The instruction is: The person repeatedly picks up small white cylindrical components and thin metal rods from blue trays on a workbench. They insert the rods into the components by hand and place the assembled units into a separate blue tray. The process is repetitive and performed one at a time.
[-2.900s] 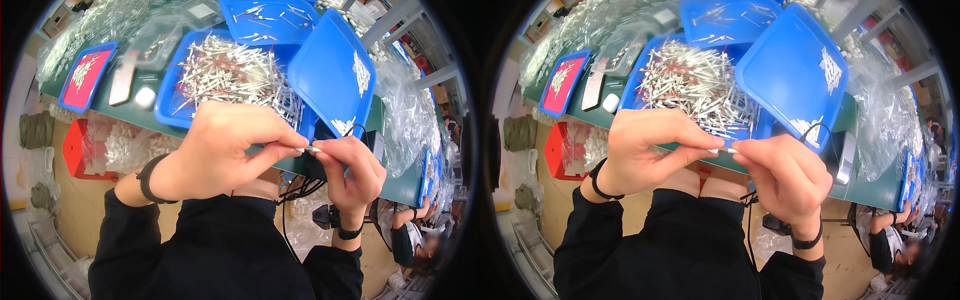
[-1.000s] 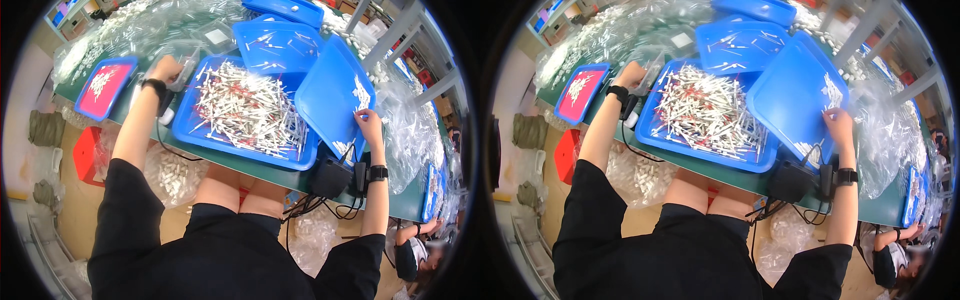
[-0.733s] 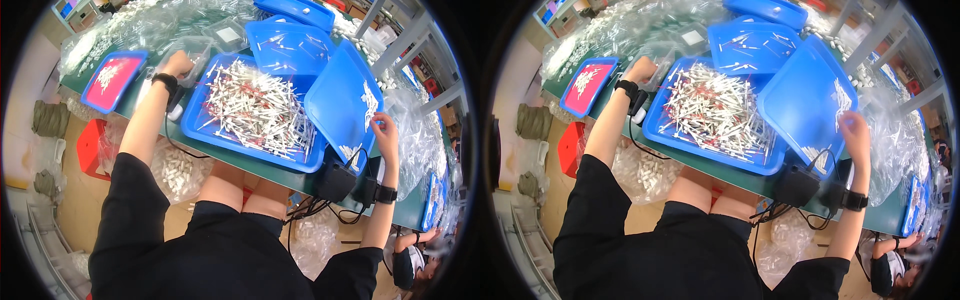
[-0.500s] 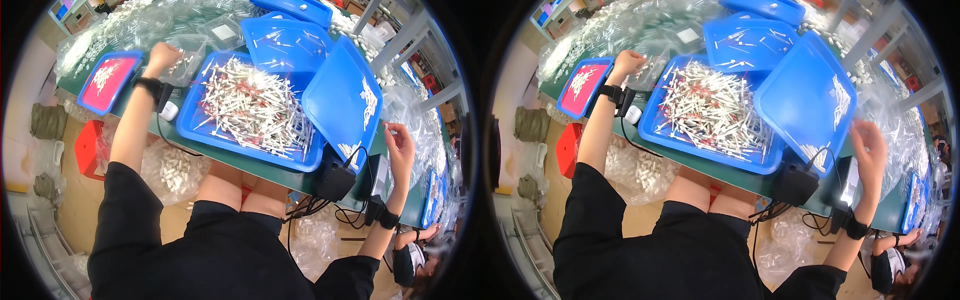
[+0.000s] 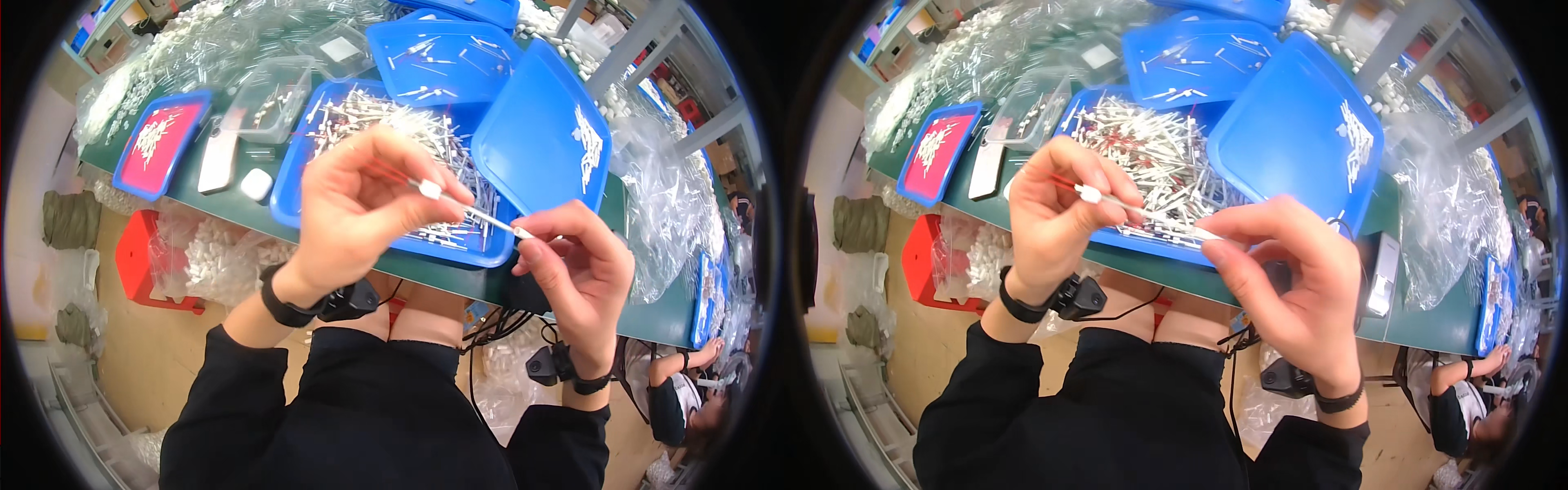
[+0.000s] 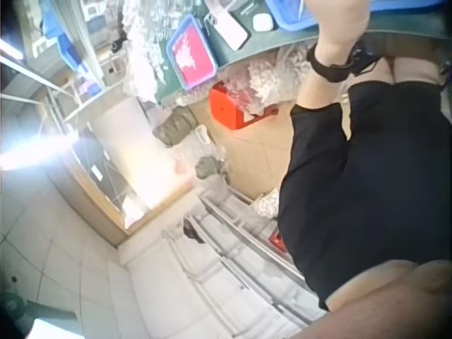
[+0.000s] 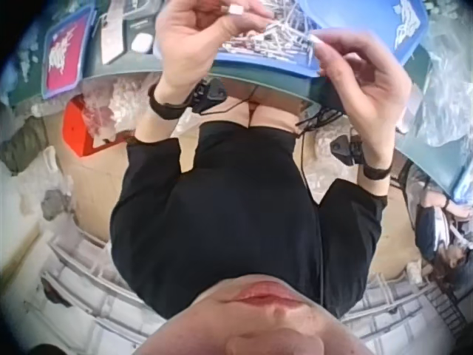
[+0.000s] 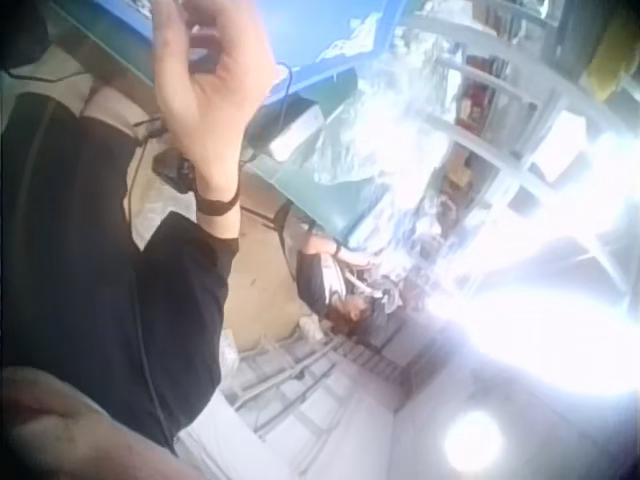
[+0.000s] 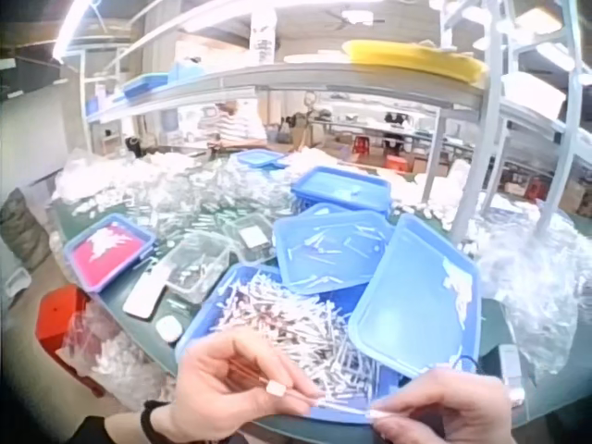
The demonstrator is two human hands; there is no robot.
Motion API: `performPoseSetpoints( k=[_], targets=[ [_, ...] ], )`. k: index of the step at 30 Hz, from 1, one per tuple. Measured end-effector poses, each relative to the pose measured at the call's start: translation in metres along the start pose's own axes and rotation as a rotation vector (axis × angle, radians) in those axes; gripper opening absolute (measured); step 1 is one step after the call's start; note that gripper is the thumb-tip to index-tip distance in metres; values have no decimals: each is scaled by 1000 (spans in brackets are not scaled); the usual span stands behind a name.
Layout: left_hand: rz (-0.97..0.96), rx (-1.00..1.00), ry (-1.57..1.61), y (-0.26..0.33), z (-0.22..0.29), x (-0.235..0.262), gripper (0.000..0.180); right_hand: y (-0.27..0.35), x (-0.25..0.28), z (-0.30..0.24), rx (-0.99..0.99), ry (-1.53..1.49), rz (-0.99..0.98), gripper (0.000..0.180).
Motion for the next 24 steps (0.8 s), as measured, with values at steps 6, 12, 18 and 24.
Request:
performPoseSetpoints(
  k=[6, 12, 18, 24],
  targets=[
    [-31, -103, 38, 6, -9, -8, 15, 10, 3, 11, -1, -73, 14, 15],
    [18, -86, -6, 8, -12, -10, 17, 11, 4, 12, 16, -94, 7, 15],
    [-61, -36, -99, 14, -13, -17, 17, 13, 2, 15, 41, -43, -6, 15],
    [-289, -206, -473, 11, -14, -16, 21, 10, -1, 8, 251, 352, 106, 14]
  ],
)
Point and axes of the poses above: each hand's wrist, its own y-axis away from the middle knuckle, its own x-axis out of the back of the hand, z = x × y, the point moved 2 cm from there along -y, towards the middle knuckle, and after that the axes turned 12 degrees about -x, right-handed, at the moved point
